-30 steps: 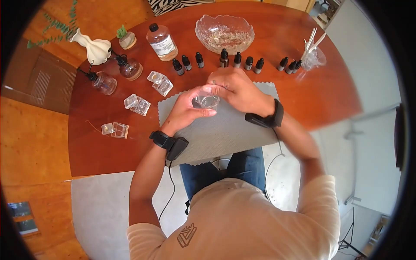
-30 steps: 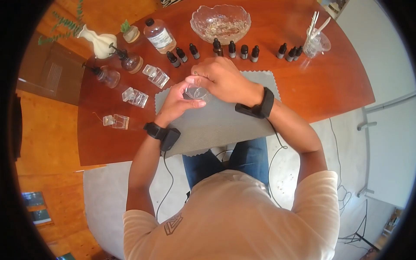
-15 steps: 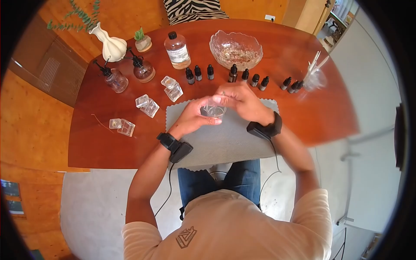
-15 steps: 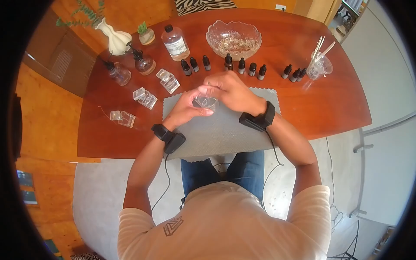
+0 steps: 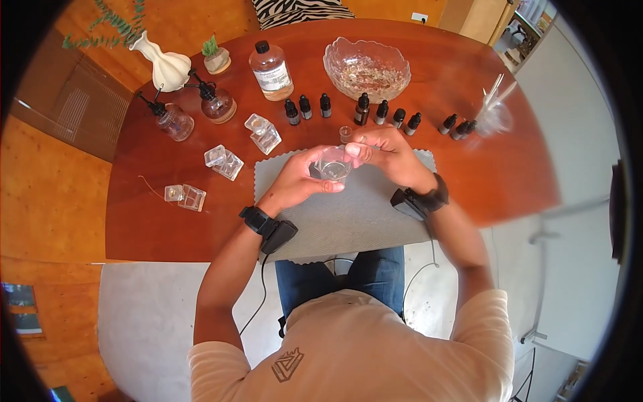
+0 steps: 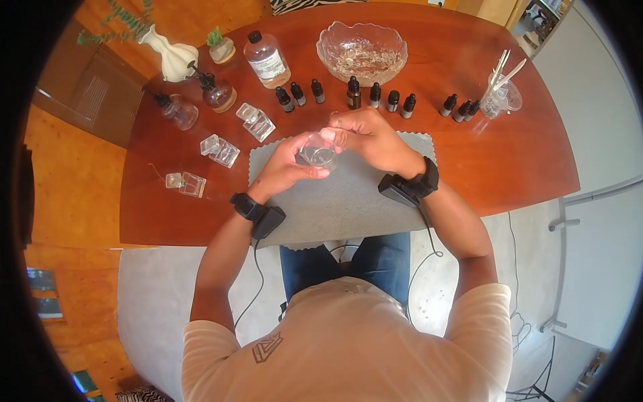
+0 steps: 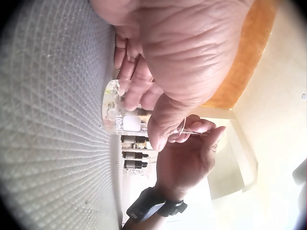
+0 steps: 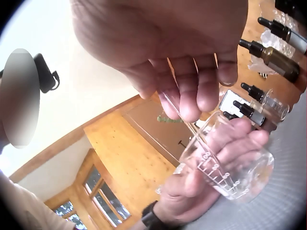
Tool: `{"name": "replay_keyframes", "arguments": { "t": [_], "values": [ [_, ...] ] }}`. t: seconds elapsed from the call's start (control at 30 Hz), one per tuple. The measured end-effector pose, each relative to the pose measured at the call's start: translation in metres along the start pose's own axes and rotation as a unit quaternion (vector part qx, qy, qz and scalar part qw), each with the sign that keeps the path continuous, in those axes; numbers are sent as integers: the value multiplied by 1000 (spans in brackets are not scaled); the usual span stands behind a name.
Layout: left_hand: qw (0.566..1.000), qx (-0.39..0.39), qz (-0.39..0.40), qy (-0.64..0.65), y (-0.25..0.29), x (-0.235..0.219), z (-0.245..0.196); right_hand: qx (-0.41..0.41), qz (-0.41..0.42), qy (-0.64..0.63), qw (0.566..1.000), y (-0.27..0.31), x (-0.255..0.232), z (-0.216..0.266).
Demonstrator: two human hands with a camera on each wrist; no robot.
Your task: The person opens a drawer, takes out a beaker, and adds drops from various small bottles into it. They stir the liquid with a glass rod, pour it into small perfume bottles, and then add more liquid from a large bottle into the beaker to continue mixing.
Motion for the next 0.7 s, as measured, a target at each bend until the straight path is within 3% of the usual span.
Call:
{"name": "replay_keyframes", "arguments": {
  "t": [0.13, 0.23, 0.33, 0.43, 0.53, 0.63, 0.7],
  "values": [
    [1000, 1, -10, 14, 1, 1, -2, 2, -49, -5, 999, 1, -9, 1],
    [1000, 1, -12, 6, 0, 0, -1, -35, -25, -23, 999, -1, 2, 15],
    [1000, 4, -14, -3, 1, -1, -4, -118, -4, 82, 990, -3, 7, 20],
    [1000, -7, -14, 2, 0, -1, -3, -75, -55, 158, 983, -2, -1, 22],
    [999, -16, -16, 22, 1, 0, -2, -123, -108, 131, 978, -2, 4, 25],
    [1000, -6, -5, 16, 1, 2, -7, -72, -42, 32, 996, -4, 12, 16],
    [1000, -1, -5, 7, 1, 1, -8, -42, -43, 52, 997, -3, 6, 13]
  ]
}}
Point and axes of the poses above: each hand's wrist, its own y-axis away from the middle knuckle, its own x-axis out of the palm, z = x × y, the point moved 9 cm from there along -y, towards the middle knuckle, and after that the axes turned 3 degrees about -z, right-handed, at the moved point
